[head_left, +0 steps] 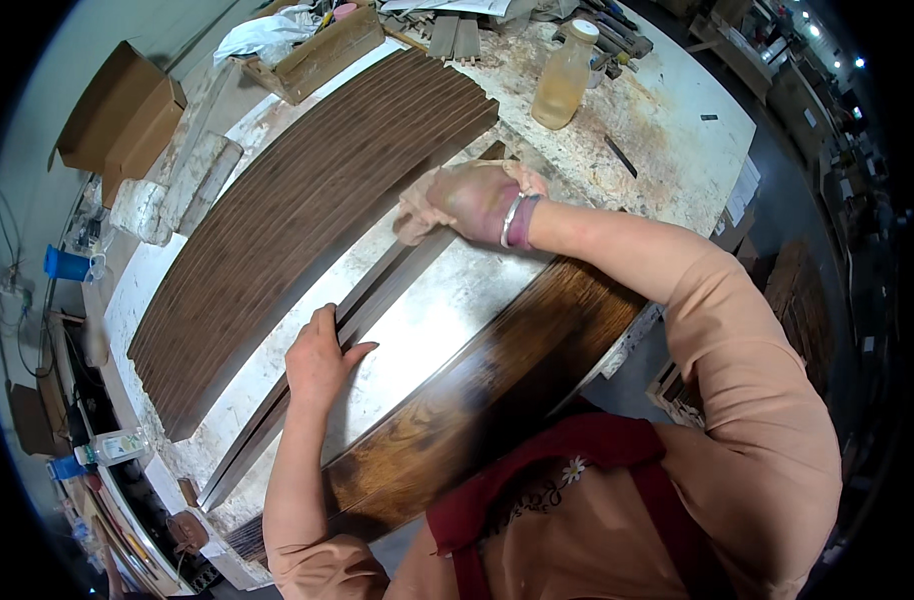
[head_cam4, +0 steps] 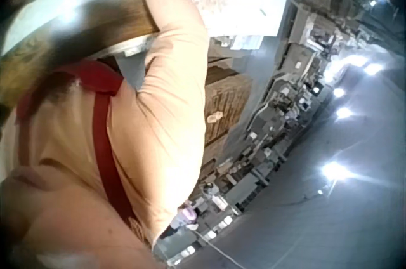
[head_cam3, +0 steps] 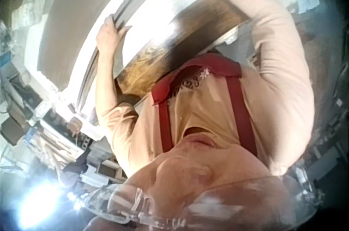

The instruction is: The person pours liquid from a plastic bottle onto a cloth and wipes it onto several long wooden planks laid on a workbench. They repeatedly apply the liquid and wipe along the grain of each plank, handling them one at a time.

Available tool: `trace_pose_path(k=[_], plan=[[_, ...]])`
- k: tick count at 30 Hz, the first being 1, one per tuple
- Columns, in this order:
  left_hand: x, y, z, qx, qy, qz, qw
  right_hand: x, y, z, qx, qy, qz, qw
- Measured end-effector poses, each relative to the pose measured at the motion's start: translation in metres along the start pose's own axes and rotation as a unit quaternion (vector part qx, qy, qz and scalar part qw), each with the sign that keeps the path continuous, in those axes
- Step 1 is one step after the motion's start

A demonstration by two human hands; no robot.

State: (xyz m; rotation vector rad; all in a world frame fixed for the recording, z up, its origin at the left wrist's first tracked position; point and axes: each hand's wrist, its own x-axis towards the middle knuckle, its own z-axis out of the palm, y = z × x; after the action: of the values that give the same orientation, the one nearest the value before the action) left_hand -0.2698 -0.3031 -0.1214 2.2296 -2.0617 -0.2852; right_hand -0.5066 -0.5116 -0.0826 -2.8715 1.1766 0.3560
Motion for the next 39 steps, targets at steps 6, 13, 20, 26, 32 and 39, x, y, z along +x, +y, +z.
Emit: trace_pose_path(k=[6, 13, 20, 26, 32, 39], plan=[[0.011, 0.006, 0.002, -0.01, 0.01, 0.029, 0.999, 0.017, 0.122, 0.061, 0.459, 0.08, 0.001, 0.885], [0.001, -0.001, -0.003, -0.005, -0.022, -0.01, 1.0, 0.003, 0.027, -0.003, 0.145, 0.062, 0.043, 0.987], [-0.005, -0.002, -0.003, 0.02, 0.031, 0.034, 0.999, -0.003, 0.072, -0.022, 0.427, 0.126, 0.129, 0.886], [-0.008, -0.011, -0.001, -0.035, -0.045, -0.02, 0.998, 0.008, -0.007, 0.025, 0.196, 0.134, -0.129, 0.963], [-0.009, -0.007, 0.001, -0.067, 0.015, 0.043, 0.997, 0.042, 0.208, 0.071, 0.178, 0.116, 0.149, 0.966], [-0.076, -0.05, -0.018, -0.001, 0.146, 0.021, 0.989, 0.042, 0.189, 0.083, 0.189, 0.204, -0.007, 0.961]])
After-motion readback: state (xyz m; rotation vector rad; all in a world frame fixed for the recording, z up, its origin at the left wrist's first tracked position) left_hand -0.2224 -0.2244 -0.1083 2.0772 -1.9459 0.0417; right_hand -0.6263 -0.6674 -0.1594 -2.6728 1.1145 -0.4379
